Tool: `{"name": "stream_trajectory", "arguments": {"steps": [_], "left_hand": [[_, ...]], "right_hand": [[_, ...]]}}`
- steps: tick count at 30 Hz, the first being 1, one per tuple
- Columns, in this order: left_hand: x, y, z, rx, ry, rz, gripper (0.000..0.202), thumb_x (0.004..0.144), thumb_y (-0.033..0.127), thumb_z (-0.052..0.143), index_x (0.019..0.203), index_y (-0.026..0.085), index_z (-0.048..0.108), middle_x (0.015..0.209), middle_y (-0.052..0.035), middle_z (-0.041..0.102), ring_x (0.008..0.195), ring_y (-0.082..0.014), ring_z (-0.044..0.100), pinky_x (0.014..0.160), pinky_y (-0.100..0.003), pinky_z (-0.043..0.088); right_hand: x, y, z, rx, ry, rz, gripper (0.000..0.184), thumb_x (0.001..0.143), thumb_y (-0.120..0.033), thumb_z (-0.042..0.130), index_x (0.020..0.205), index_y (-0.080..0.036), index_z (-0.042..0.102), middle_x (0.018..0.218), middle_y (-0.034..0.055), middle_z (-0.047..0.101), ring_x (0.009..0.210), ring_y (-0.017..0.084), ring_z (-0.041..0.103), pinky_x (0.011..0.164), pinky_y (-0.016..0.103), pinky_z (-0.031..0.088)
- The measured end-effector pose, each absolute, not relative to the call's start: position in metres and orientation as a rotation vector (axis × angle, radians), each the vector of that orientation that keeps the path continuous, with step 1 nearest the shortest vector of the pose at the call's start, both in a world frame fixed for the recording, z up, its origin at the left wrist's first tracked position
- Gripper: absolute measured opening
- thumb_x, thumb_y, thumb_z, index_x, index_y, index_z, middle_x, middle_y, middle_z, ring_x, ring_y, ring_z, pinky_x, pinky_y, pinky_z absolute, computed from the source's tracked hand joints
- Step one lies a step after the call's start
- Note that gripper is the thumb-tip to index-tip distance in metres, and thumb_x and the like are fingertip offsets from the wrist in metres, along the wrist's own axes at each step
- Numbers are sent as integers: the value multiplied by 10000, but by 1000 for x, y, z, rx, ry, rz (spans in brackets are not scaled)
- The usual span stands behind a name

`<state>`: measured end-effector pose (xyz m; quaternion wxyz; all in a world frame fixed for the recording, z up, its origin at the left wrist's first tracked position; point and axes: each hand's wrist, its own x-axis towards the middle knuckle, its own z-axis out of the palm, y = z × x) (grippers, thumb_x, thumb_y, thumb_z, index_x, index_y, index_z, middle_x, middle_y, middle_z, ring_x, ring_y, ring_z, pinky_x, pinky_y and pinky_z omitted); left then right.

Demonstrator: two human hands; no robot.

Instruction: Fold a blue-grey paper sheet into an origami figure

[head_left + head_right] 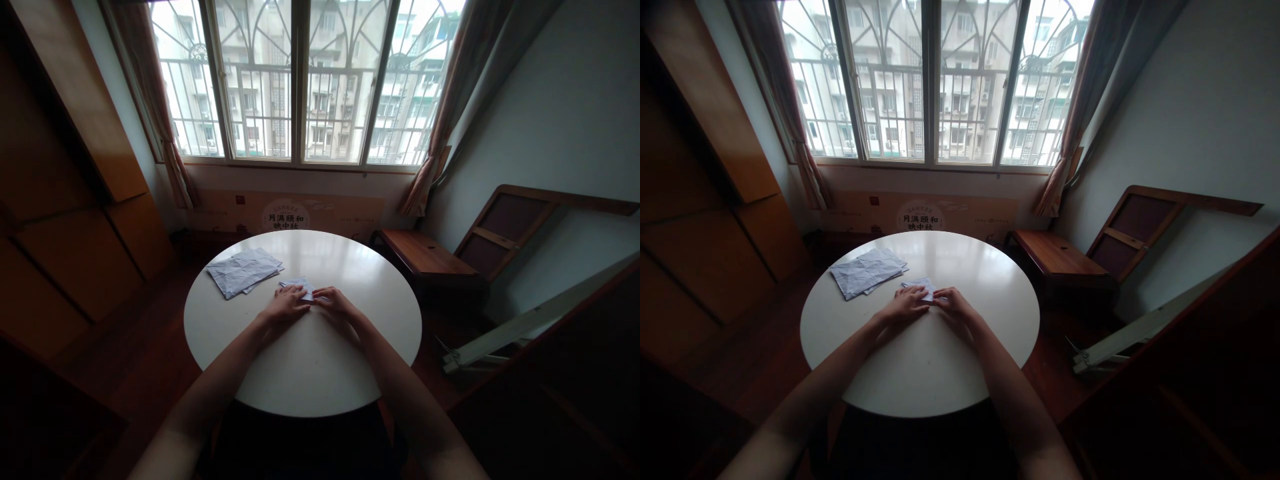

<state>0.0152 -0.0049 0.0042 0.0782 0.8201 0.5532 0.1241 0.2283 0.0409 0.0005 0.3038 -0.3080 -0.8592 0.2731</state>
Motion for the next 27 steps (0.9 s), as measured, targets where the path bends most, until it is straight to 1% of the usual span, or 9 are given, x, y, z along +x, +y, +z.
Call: {"name": "stream_trajectory", "arguments": {"steps": [12, 14, 17, 19, 22, 24, 27], "left_hand": [[16, -7, 8, 2447, 1645, 362, 555, 890, 550, 501, 1386, 301, 484, 1494, -77, 418, 1382, -312, 326, 1117, -502, 231], [16, -9, 10, 2452, 1652, 372, 554, 881, 558, 513, 1374, 306, 498, 1477, -72, 442, 1364, -312, 348, 1105, -497, 245], [17, -13, 15, 2439, 1709, 438, 503, 879, 566, 510, 1312, 314, 565, 1410, -57, 518, 1305, -308, 407, 1079, -485, 270], [17, -15, 18, 2411, 1761, 487, 453, 892, 543, 498, 1259, 304, 613, 1358, -52, 562, 1254, -300, 444, 1052, -469, 297], [18, -17, 21, 2368, 1811, 513, 416, 893, 509, 509, 1217, 288, 650, 1319, -53, 588, 1206, -292, 467, 1017, -444, 322], [18, -17, 22, 2356, 1817, 523, 407, 892, 500, 517, 1206, 285, 660, 1311, -54, 592, 1203, -290, 463, 1011, -435, 320], [18, -16, 20, 2370, 1782, 557, 388, 899, 492, 515, 1184, 285, 676, 1292, -53, 603, 1203, -283, 459, 1007, -426, 312]], "right_hand": [[227, 36, 6, -861, -2264, 767, 274, 827, -403, 639, 923, -178, 763, 1071, 119, 726, 998, 248, 682, 941, 394, 510], [228, 36, 5, -857, -2268, 758, 274, 831, -402, 635, 926, -178, 763, 1065, 116, 727, 999, 245, 680, 939, 388, 508], [228, 36, 4, -918, -2276, 697, 239, 824, -373, 654, 941, -194, 762, 1066, 100, 726, 1003, 241, 673, 940, 382, 497], [229, 35, 4, -1011, -2287, 609, 202, 806, -344, 681, 942, -219, 763, 1078, 79, 723, 1018, 242, 661, 957, 390, 476], [230, 34, 5, -1137, -2302, 490, 157, 801, -299, 687, 929, -255, 766, 1090, 51, 716, 1044, 243, 636, 977, 405, 441], [231, 33, 6, -1177, -2305, 452, 163, 801, -287, 684, 942, -263, 764, 1089, 51, 711, 1041, 244, 627, 966, 403, 437], [231, 33, 5, -1182, -2311, 435, 234, 772, -318, 718, 996, -262, 757, 1086, 67, 701, 1028, 250, 619, 935, 387, 446]]}}
